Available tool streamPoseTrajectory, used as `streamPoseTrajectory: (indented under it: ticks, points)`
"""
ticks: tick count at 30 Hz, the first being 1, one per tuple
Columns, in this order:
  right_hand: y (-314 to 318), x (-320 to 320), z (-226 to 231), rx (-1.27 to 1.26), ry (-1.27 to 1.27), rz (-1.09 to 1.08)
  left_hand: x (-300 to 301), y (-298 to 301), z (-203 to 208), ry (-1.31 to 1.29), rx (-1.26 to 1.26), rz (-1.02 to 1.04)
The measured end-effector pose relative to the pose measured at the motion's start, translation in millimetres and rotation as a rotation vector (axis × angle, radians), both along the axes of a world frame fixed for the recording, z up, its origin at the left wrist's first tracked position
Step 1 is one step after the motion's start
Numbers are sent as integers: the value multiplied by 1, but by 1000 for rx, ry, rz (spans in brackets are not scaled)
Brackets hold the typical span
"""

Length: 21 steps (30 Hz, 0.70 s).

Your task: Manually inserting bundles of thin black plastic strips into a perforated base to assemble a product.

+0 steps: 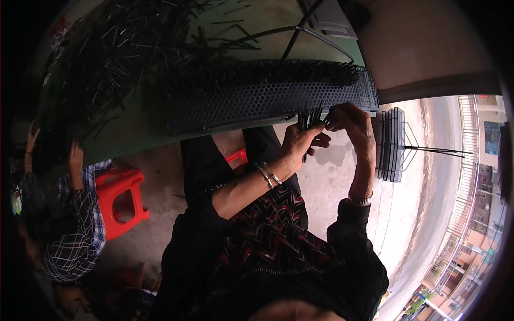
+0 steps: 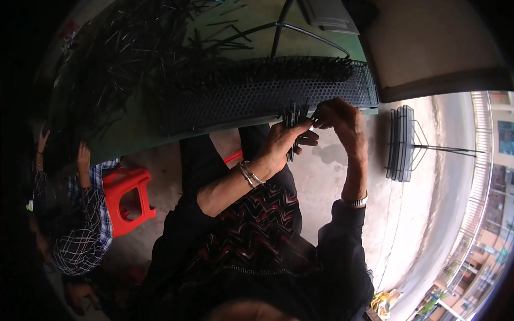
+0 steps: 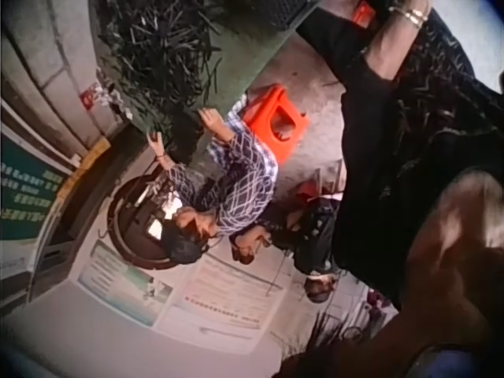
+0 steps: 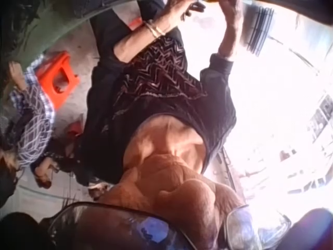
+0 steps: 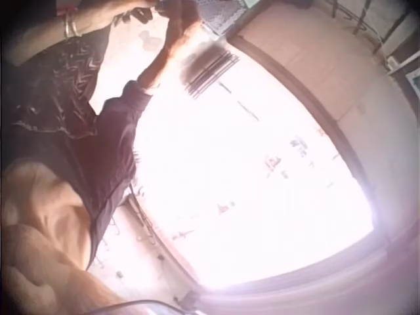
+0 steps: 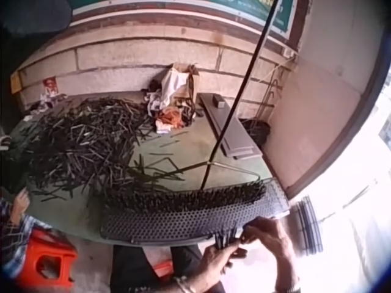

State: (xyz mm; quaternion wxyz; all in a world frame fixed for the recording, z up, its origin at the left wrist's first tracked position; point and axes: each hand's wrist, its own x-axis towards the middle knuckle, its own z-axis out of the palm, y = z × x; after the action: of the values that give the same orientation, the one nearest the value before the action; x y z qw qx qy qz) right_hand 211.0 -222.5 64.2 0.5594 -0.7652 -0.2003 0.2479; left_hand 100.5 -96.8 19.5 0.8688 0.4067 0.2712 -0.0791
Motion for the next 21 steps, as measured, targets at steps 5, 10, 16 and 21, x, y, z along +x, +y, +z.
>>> streamPoseTrajectory:
  ticks: [5,10,16,21]
  points:
    - [-2,0,1,19,29,68,0,0,-5,-41,5,-28]
    - [-10,16,2,-20,-357,-316,2,-1,-10,-22,-103,79]
    - [3,40,-5,-126,-837,-549,1,-1,-25,58,-293,84]
    - [7,52,-21,-115,-903,-519,1,-4,-24,78,-291,116]
